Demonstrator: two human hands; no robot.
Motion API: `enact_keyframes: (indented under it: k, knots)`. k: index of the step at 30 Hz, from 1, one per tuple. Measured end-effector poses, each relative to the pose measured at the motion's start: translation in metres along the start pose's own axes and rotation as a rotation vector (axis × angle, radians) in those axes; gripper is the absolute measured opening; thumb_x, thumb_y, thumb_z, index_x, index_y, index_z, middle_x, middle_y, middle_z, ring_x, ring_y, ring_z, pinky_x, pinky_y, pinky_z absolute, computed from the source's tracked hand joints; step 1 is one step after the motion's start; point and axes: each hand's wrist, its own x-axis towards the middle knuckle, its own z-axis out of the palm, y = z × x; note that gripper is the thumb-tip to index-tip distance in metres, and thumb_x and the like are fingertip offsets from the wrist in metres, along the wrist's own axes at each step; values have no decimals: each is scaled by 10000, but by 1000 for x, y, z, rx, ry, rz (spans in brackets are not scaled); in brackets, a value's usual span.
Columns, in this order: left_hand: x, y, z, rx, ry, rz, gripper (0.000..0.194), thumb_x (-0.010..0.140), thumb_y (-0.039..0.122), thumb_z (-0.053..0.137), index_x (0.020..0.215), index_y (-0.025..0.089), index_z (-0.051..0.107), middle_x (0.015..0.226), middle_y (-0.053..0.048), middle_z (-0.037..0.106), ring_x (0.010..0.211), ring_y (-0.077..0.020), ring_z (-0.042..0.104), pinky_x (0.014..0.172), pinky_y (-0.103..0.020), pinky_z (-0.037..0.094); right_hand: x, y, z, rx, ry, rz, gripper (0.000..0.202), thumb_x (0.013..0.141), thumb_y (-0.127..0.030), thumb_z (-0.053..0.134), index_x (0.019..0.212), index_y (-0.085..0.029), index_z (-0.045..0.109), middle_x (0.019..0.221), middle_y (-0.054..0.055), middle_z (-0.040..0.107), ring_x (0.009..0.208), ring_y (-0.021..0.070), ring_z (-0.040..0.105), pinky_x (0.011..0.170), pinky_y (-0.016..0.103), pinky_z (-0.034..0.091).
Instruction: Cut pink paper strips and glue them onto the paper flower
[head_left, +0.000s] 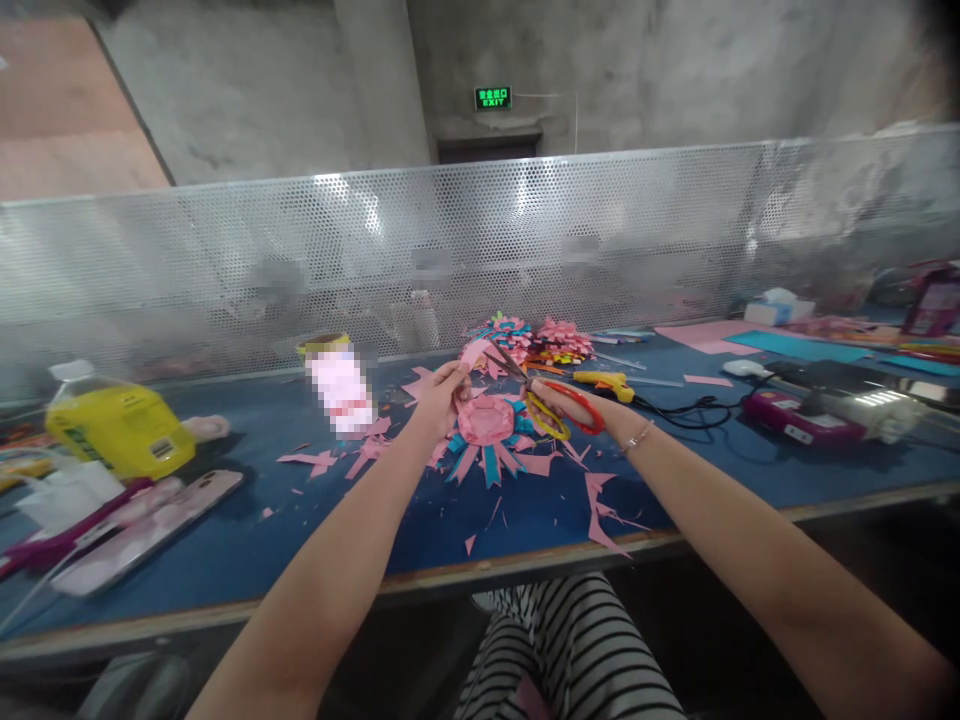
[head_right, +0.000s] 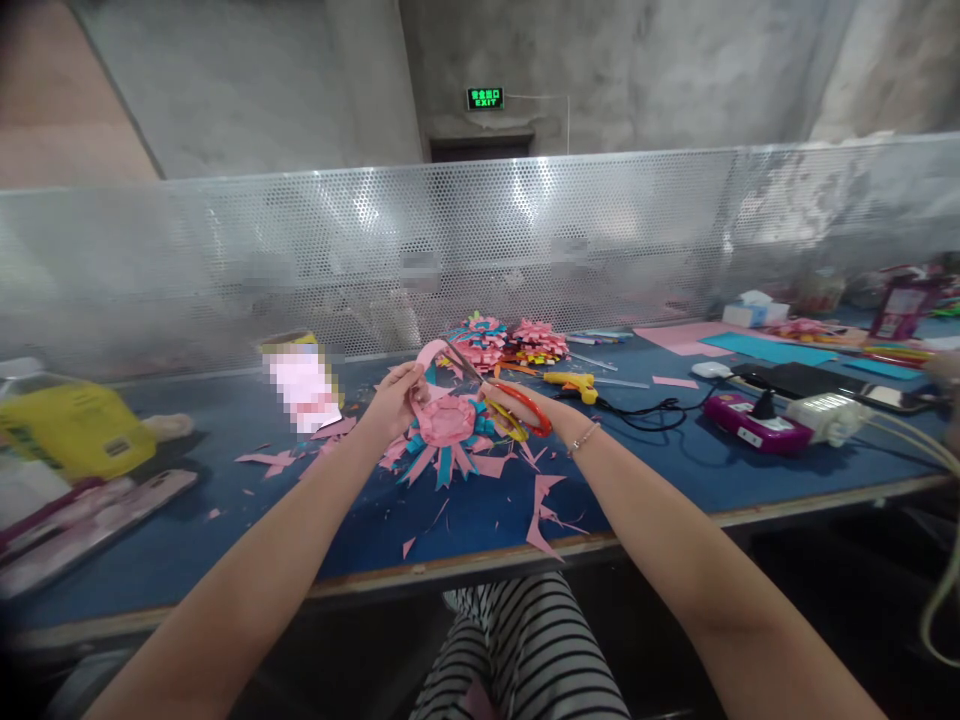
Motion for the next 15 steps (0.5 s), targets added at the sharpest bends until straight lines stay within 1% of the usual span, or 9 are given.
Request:
enact_keyframes:
  k: [2,4,9,15]
  knots:
    - [0,-4,-1,85,-25,-11,229,577,305,692,641,152,533,460,61,455,398,-31,386,403,-175,281,1,-4,0,107,-23,47,383,849,-519,248,833,-206,470,548,-21,457,422,104,415,384,249,368]
    - [1,-7,-1,177,-42,-19,225,579,322,683,639,148,554,451,55,460,393,-36,378,399,-183,268,2,-8,1,157,-27,72,409,838,-549,251,816,-197,456,528,-34,449,413,94,413,384,232,360]
    - [3,-10,-1,283,20,57,178,613,312,636,605,156,551,397,77,371,371,-32,295,392,-195,197,3,-9,4,237,6,97,444,807,-594,284,782,-182,447,514,-32,474,403,88,431,388,222,356]
    - [-1,-5,5,392,16,61,172,628,314,617,606,155,553,403,75,379,376,-39,293,406,-205,209,6,-4,4,269,22,67,434,811,-584,287,795,-182,450,508,-35,486,409,91,456,401,219,370]
